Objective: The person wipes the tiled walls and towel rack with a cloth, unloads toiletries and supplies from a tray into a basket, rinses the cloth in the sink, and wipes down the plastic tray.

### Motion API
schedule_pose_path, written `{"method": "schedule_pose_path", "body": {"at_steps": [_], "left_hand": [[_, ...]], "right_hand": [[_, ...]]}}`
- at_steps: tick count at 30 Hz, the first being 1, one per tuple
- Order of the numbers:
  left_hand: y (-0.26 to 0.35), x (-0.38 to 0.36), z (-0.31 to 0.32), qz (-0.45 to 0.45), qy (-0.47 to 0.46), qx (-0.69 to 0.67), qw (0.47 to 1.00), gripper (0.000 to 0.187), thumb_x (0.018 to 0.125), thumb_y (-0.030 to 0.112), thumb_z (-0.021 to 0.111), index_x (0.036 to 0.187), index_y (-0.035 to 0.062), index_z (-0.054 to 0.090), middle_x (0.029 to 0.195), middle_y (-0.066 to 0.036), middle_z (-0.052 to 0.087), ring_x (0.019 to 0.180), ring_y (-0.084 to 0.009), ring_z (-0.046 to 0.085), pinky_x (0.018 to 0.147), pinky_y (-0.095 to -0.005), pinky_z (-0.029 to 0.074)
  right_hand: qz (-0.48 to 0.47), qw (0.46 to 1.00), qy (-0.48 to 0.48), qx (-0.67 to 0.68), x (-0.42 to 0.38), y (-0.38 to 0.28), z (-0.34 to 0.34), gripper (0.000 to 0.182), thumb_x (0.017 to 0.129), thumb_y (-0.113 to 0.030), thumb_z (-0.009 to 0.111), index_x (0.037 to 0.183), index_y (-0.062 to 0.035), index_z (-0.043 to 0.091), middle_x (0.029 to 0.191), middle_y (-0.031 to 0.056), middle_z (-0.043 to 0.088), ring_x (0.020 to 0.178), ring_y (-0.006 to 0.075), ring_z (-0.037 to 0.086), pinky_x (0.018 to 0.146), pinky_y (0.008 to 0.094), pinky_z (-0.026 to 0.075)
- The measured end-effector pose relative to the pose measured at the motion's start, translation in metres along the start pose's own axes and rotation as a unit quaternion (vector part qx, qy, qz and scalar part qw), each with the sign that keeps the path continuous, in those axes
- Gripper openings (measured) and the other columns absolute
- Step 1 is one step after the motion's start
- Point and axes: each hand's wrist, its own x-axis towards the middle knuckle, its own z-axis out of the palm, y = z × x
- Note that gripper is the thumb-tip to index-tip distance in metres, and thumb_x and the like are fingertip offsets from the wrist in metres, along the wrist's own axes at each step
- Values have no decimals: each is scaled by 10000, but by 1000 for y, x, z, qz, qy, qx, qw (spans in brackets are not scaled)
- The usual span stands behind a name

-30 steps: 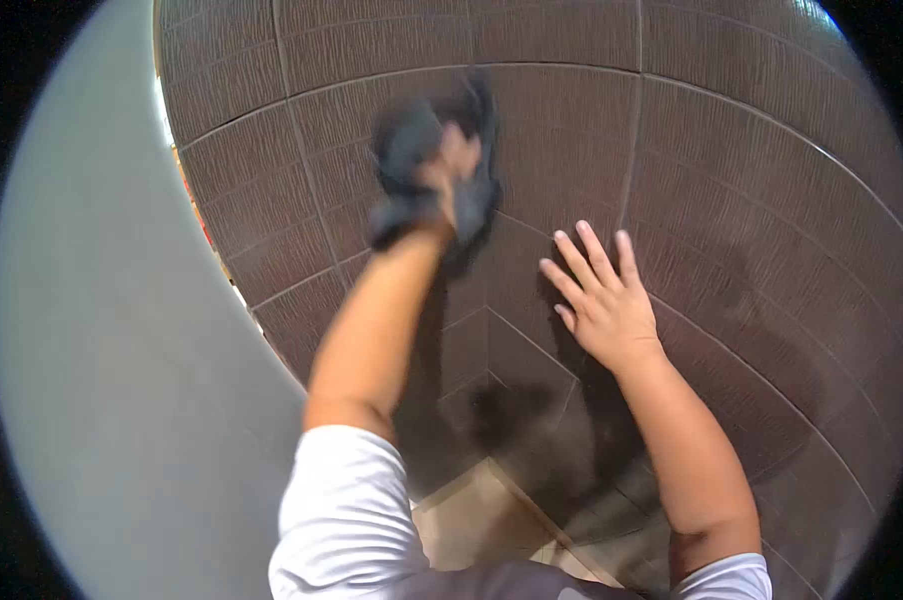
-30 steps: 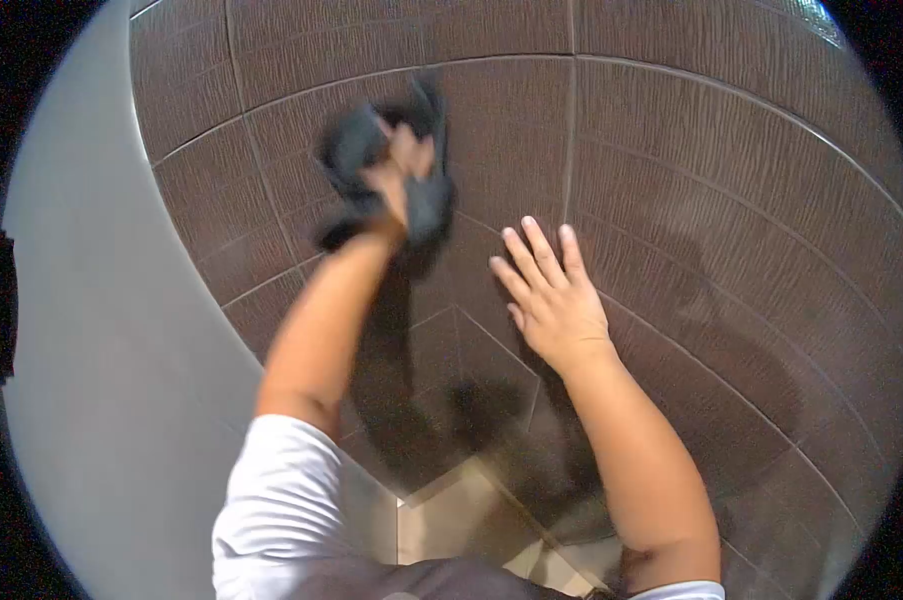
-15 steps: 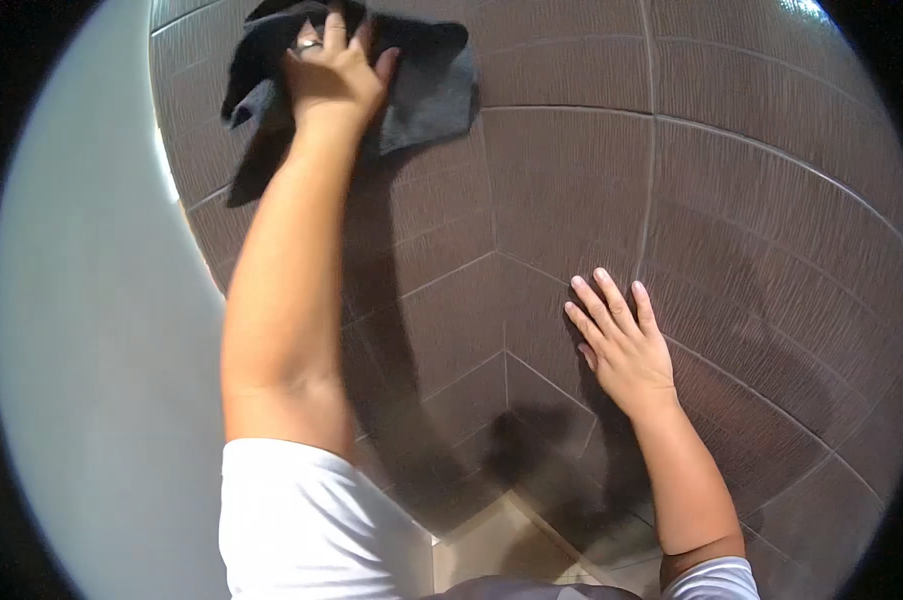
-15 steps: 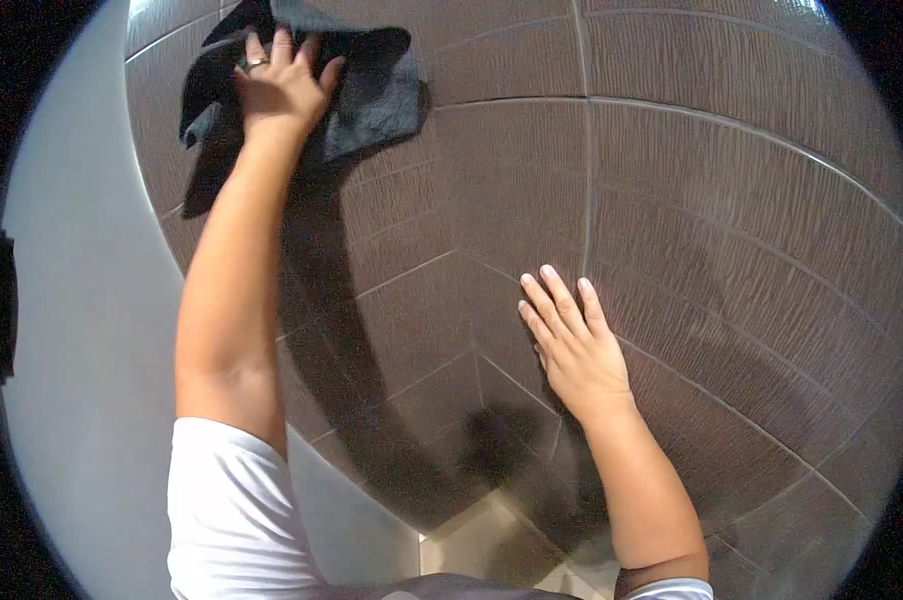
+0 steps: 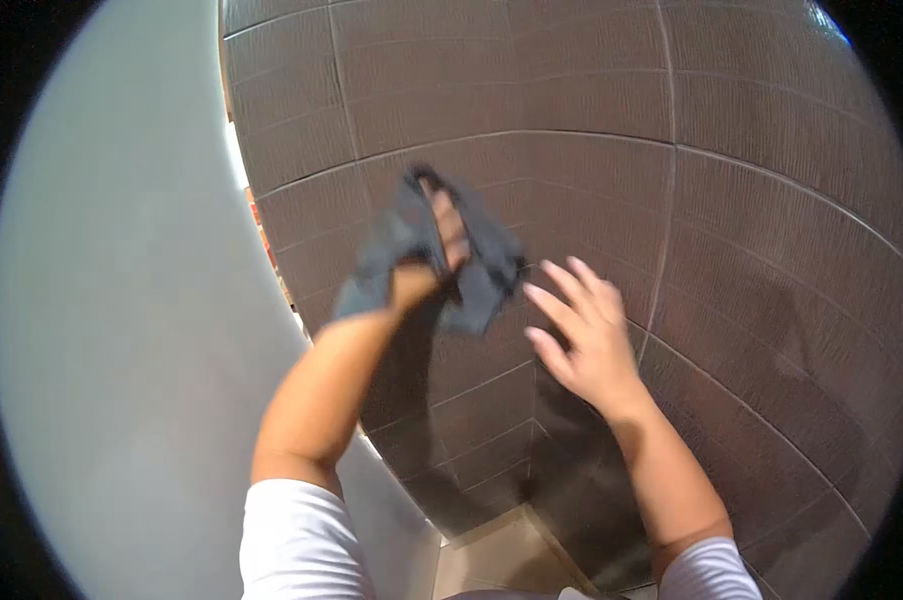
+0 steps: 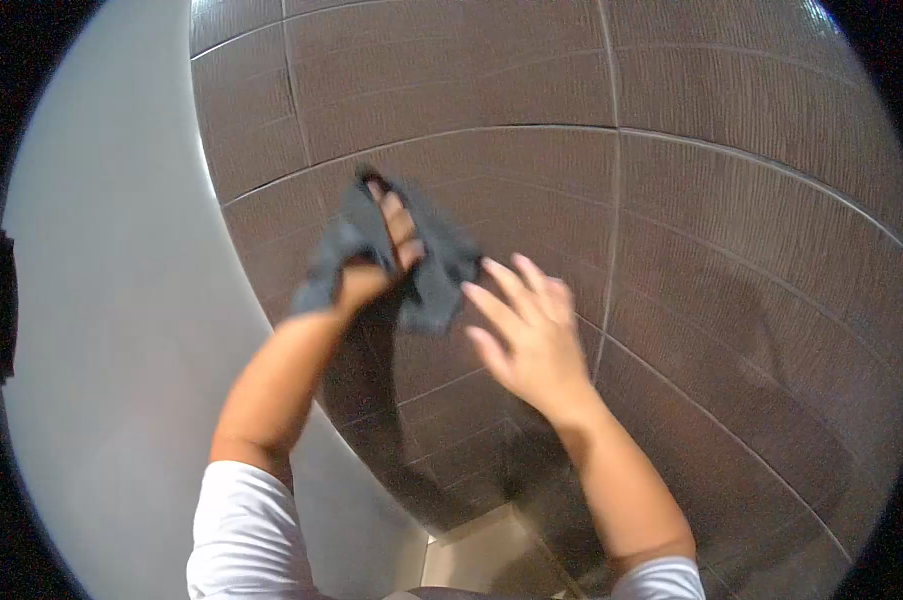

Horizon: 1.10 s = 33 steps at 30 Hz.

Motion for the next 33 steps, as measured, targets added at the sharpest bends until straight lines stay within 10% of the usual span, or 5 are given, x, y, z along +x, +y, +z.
{"method": "schedule_pose_path", "body": {"at_steps": [13,19,22,26,33], "left_hand": [[-5,-13,-62,-378,-82,501,774,498,824,371,375,1276,160,393,1332,-19,377,1288,-286,219,997,-604,27],[156,-128,98,-303,-252,168,903,510,817,382,375,1273,154,409,1286,-69,437,1223,-317,326,990,-638,29],[253,-239,196,-416,-67,-144,895,503,809,326,403,1255,95,423,1262,-106,451,1197,-341,350,1044,-525,117],[212,-176,102,-360,-185,-230,885,517,828,298,398,1285,57,365,1277,-156,414,1184,-343,369,1009,-450,241],[-14,57,44,-292,178,115,933,597,796,295,464,1287,-14,324,1357,-234,259,1223,-407,287,998,-496,240]], "right_hand": [[-54,957,227,173,159,-81,146,560,766,-476,499,1123,-47,541,1232,194,458,1183,385,351,1000,572,68],[-53,982,157,90,-109,-18,285,476,754,-301,574,1162,-63,511,1243,207,432,1163,403,375,974,583,178],[180,934,-239,197,-187,-43,250,650,761,-378,556,1322,-153,318,1389,169,225,1294,371,156,1006,590,30],[106,962,-189,163,-154,-35,224,503,805,-423,452,1261,-210,431,1338,132,345,1261,359,246,984,613,76],[-126,953,215,-174,169,28,112,419,857,-273,418,1222,-70,441,973,204,533,886,385,530,836,514,357]]}}
